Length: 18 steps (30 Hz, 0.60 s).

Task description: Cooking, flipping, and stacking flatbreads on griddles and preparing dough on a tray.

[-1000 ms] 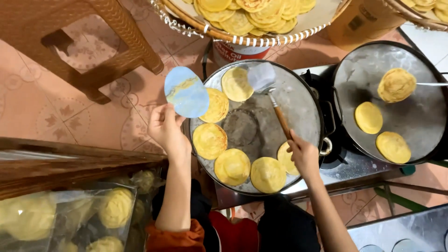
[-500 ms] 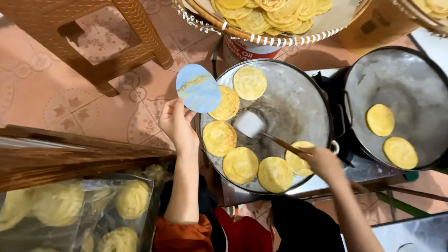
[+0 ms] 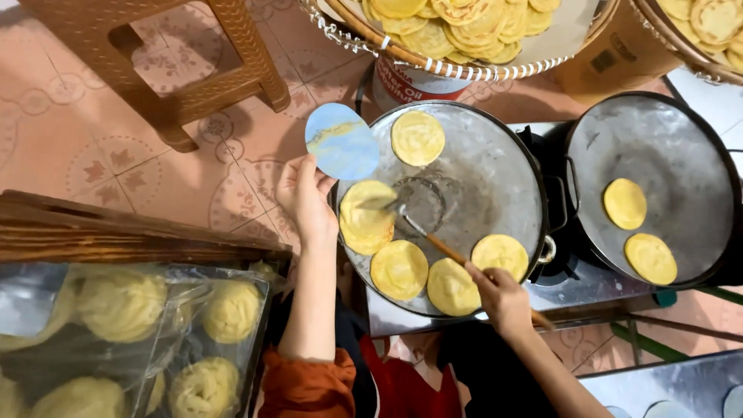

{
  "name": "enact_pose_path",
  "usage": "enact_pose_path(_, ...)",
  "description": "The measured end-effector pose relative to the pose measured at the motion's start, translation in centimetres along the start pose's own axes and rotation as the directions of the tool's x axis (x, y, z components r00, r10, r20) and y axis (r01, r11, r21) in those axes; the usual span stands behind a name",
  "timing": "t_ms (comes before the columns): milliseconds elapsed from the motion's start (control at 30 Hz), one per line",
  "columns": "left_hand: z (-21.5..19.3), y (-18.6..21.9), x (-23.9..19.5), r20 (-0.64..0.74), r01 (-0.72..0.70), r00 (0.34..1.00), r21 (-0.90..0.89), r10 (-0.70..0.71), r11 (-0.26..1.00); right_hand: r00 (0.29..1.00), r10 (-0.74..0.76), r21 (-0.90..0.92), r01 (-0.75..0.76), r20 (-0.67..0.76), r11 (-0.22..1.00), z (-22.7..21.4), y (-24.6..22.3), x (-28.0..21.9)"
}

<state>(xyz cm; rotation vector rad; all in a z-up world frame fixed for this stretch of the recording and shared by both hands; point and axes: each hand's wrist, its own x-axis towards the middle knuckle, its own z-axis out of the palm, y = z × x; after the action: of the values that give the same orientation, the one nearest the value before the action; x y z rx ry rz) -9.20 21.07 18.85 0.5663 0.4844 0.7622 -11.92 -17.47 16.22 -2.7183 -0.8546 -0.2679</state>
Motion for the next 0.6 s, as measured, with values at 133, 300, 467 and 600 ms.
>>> enact_pose_path(133,0.7,0.6,-0.3,-0.038,0.044,0.998,0.018,-0.043,0.999,0.992,0.104,0.121,-0.112,0.074,0.986,-1.0,2.8,-3.0)
enact_pose_path(300,0.4,-0.2,-0.3,-0.027,0.068,0.997,0.022,-0.067,0.997,0.795,0.518,0.025,-0.553,0.316,0.833,-4.9,5.0,3.2)
enact_pose_path(467,-0.4,-1.0,0.4,-0.004,0.04,0.999,0.006,-0.04,0.999,0.854,0.38,-0.131,-0.357,0.355,0.925,-3.6,3.1,5.3)
enact_pose_path(600,-0.4,-0.1,0.5,-0.034,0.065,0.997,0.017,-0.064,0.998,0.964,0.067,-0.204,-0.014,0.258,0.979,-5.4,-1.8,4.5)
